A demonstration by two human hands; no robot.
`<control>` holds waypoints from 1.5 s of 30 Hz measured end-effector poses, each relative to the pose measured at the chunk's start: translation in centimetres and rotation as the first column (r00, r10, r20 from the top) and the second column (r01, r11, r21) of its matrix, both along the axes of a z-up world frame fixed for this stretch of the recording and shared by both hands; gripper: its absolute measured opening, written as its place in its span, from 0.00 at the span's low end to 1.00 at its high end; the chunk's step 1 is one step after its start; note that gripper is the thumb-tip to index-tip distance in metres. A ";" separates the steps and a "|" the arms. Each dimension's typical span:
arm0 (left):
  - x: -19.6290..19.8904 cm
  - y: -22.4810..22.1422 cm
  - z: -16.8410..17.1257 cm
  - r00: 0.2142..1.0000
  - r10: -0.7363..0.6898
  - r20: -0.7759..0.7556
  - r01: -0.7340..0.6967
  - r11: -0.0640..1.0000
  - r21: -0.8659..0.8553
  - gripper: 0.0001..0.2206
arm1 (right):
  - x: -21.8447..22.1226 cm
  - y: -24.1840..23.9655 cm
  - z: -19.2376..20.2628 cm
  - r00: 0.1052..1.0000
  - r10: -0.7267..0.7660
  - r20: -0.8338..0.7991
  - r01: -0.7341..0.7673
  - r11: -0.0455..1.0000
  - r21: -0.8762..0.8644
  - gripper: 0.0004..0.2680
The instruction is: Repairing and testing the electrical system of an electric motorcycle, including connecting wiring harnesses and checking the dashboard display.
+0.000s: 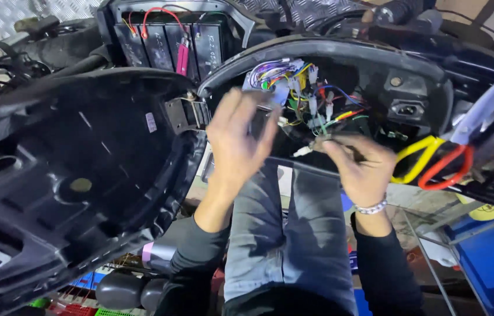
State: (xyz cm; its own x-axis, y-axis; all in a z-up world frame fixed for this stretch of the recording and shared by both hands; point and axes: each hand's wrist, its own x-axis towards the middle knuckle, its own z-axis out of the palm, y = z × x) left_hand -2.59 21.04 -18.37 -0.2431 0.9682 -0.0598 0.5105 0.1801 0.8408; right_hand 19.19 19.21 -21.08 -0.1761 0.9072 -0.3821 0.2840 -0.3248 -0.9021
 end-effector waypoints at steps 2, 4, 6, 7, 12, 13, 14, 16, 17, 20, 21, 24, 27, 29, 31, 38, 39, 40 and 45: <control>-0.6 1.3 -1.5 0.967 -0.025 -0.253 0.030 0.999 0.013 0.07 | 0.0 0.7 0.1 0.996 -0.060 -0.062 0.057 0.997 -0.046 0.02; -0.4 2.0 -3.0 0.852 -0.230 -0.471 0.162 0.970 -0.180 0.11 | -0.7 1.8 1.1 0.989 -0.096 -0.113 0.080 0.987 -0.143 0.06; 0.2 3.0 -4.4 0.791 -0.235 -0.566 0.194 0.972 -0.132 0.07 | -0.3 1.8 0.6 0.986 -0.113 -0.125 0.093 0.983 -0.157 0.05; 0.5 3.5 -5.1 0.722 -0.231 -0.652 0.231 0.969 -0.086 0.04 | -0.1 1.9 0.3 0.982 -0.130 -0.134 0.106 0.979 -0.172 0.05; -1.0 1.8 -3.6 0.917 -0.167 -0.363 0.158 0.986 -0.056 0.01 | -1.1 2.4 0.0 0.975 -0.174 -0.139 0.168 0.984 -0.057 0.03; -1.5 1.1 -3.2 0.980 -0.113 -0.166 0.096 0.990 -0.108 0.02 | -1.6 2.9 0.1 0.991 -0.111 -0.070 0.114 0.993 0.030 0.04; -1.8 0.3 -3.1 0.980 -0.108 -0.170 0.090 0.990 -0.110 0.02 | -2.1 3.1 0.5 0.992 -0.106 -0.074 0.108 0.994 0.028 0.04; -2.4 -1.3 -3.0 0.915 0.178 0.363 -0.088 0.964 -0.251 0.04 | -3.3 3.4 1.0 0.991 -0.118 -0.064 0.119 0.993 0.007 0.05; -2.7 -1.9 -3.3 0.915 0.185 0.357 -0.096 0.963 -0.253 0.04 | -3.8 3.5 1.1 0.991 -0.112 -0.069 0.113 0.994 0.004 0.05; -3.9 -3.8 -4.5 0.733 0.344 0.587 -0.157 0.925 -0.346 0.14 | -5.5 3.5 1.1 0.979 -0.131 -0.159 0.120 0.990 -0.079 0.04; -4.2 -4.1 -5.0 0.622 0.345 0.703 -0.145 0.933 -0.329 0.18 | -5.7 3.4 0.9 0.977 -0.137 -0.162 0.123 0.988 -0.095 0.04; -4.8 -4.4 -5.3 0.457 0.350 0.818 -0.126 0.936 -0.330 0.21 | -5.7 2.9 0.1 0.966 -0.160 -0.204 0.133 0.981 -0.140 0.03; -4.9 -4.5 -5.4 0.407 0.345 0.846 -0.101 0.937 -0.334 0.18 | -4.9 2.4 -0.8 0.944 -0.199 -0.264 0.149 0.969 -0.198 0.04; -4.9 -4.4 -5.2 0.394 0.327 0.859 -0.095 0.944 -0.316 0.16 | -4.5 2.2 -1.1 0.933 -0.217 -0.288 0.154 0.962 -0.224 0.05; -4.9 -4.1 -4.7 0.386 0.298 0.873 -0.119 0.955 -0.273 0.18 | -4.1 2.2 -1.3 0.904 -0.227 -0.364 0.133 0.955 -0.263 0.06; -4.5 -3.9 -3.8 0.621 0.333 0.709 -0.127 0.936 -0.329 0.19 | -5.3 2.6 -0.4 0.921 -0.200 -0.335 0.136 0.969 -0.206 0.06; -4.4 -3.9 -3.8 0.737 0.276 0.617 -0.140 0.955 -0.260 0.14 | -5.8 2.6 0.0 0.949 -0.202 -0.243 0.177 0.977 -0.121 0.04; -4.4 -3.9 -3.7 0.835 0.221 0.505 -0.142 0.971 -0.190 0.10 | -6.3 2.6 0.3 0.966 -0.211 -0.149 0.209 0.977 -0.032 0.04; -4.8 -4.6 -3.4 0.914 0.077 0.399 -0.071 0.997 -0.030 0.06 | -8.9 2.9 3.0 0.994 -0.056 0.089 0.032 0.968 0.248 0.04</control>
State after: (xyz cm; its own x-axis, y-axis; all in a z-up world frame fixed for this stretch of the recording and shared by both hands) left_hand -7.43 16.47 -21.79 -0.2666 0.9466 -0.1811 0.1177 0.2185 0.9687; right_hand 10.27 22.07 -18.11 -0.1075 0.9813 -0.1595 0.3622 -0.1107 -0.9255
